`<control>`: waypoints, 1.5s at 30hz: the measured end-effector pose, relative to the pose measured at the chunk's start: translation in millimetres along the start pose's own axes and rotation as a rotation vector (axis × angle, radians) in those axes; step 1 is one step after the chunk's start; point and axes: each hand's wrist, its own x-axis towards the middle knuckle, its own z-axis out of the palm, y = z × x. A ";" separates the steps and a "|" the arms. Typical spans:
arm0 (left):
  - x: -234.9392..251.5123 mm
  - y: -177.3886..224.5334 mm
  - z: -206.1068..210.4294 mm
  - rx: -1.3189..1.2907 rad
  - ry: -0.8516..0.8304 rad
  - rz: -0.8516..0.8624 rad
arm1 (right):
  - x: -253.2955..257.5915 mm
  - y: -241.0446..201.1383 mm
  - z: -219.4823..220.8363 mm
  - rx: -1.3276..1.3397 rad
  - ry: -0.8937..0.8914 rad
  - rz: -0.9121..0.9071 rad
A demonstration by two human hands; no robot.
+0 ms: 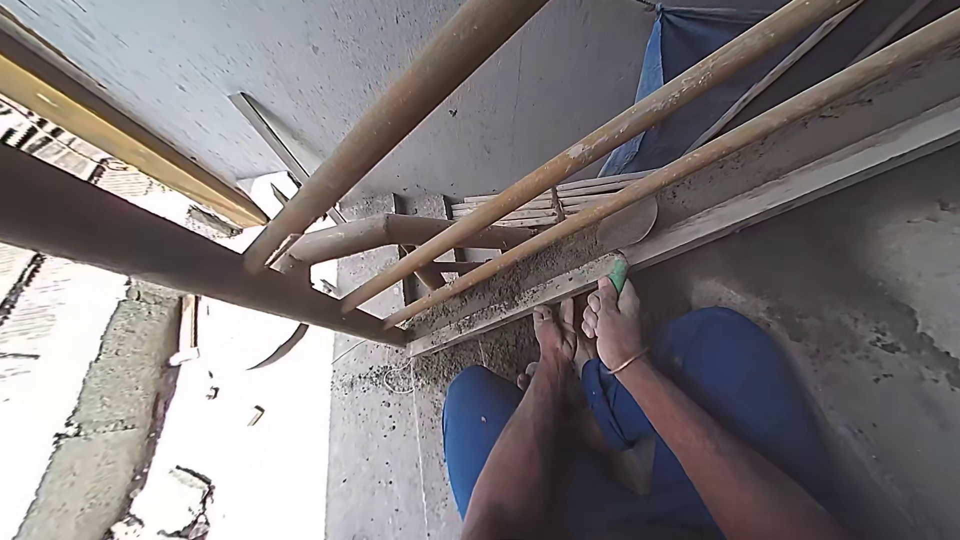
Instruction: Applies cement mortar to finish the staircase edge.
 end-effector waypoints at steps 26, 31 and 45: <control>6.5 -3.7 -8.1 0.179 -0.028 0.035 | 2.4 23.4 9.2 -0.106 -0.213 0.383; -7.3 3.4 -4.2 0.233 -0.021 0.049 | -10.6 36.9 26.0 0.039 -0.126 0.354; -21.4 13.0 8.4 0.319 -0.048 0.100 | -19.8 54.8 27.6 -0.077 -0.154 0.182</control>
